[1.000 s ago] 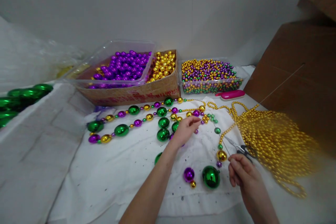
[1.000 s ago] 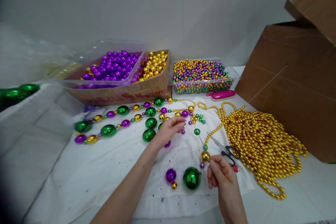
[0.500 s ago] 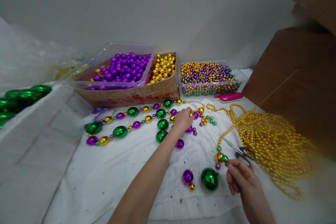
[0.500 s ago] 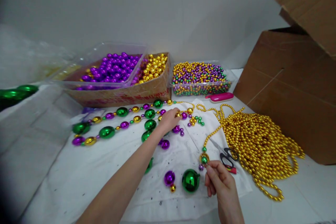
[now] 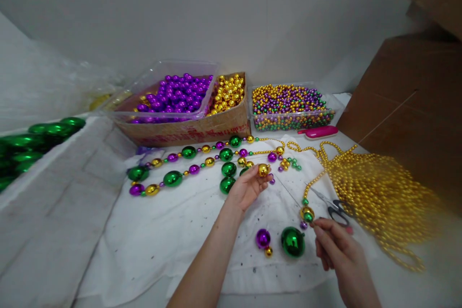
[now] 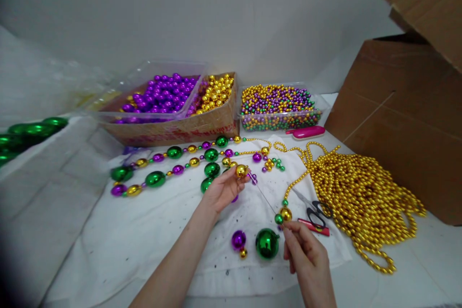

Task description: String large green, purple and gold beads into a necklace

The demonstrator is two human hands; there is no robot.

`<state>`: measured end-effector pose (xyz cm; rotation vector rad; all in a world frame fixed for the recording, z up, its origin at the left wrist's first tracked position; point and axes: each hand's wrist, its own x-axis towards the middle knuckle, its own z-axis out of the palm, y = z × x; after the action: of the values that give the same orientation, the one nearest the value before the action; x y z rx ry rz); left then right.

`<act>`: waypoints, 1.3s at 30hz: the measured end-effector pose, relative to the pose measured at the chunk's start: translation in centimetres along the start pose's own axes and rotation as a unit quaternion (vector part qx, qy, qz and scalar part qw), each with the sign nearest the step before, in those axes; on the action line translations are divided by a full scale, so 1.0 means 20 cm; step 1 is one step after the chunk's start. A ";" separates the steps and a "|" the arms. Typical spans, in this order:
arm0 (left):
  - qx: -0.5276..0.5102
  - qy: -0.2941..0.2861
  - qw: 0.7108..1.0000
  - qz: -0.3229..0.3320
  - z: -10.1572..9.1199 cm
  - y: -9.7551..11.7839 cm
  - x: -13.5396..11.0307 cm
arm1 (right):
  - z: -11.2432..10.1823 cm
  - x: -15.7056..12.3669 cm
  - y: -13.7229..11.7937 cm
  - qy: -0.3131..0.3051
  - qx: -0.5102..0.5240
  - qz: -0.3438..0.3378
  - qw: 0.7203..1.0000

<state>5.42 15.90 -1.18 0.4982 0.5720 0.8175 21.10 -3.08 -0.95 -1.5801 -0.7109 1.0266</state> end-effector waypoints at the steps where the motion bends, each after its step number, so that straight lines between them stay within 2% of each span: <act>1: -0.002 -0.003 1.000 0.009 -0.01 0.00 -0.01 | 0.00 -0.01 0.00 0.002 -0.007 -0.002 1.000; 6: -0.002 -0.033 0.999 0.037 -0.04 0.00 -0.04 | -0.01 -0.01 0.00 -0.003 -0.034 0.000 0.999; 16: 0.023 -0.027 0.999 0.040 -0.02 0.00 -0.06 | -0.03 0.00 0.04 -0.024 -0.062 0.001 0.998; 20: 0.053 -0.049 0.997 0.039 -0.02 -0.01 -0.07 | -0.03 0.00 0.04 -0.024 -0.070 -0.007 0.997; 26: 0.080 -0.087 0.992 0.036 0.00 -0.03 -0.10 | 0.00 0.01 0.07 -0.022 -0.034 -0.008 0.999; 30: 0.092 -0.086 0.992 0.021 0.02 -0.05 -0.11 | 0.00 0.01 0.10 -0.017 -0.016 -0.004 1.000; 35: 0.103 -0.087 0.991 0.017 0.03 -0.06 -0.12 | -0.01 0.01 0.10 0.020 -0.017 -0.002 1.000; 39: 0.105 -0.089 0.990 0.016 0.03 -0.08 -0.12 | -0.02 0.02 0.12 0.019 -0.006 0.000 1.000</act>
<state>5.19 12.95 -1.02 0.7663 0.4882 0.7381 21.42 -3.54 -3.37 -1.6050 -0.6922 0.9921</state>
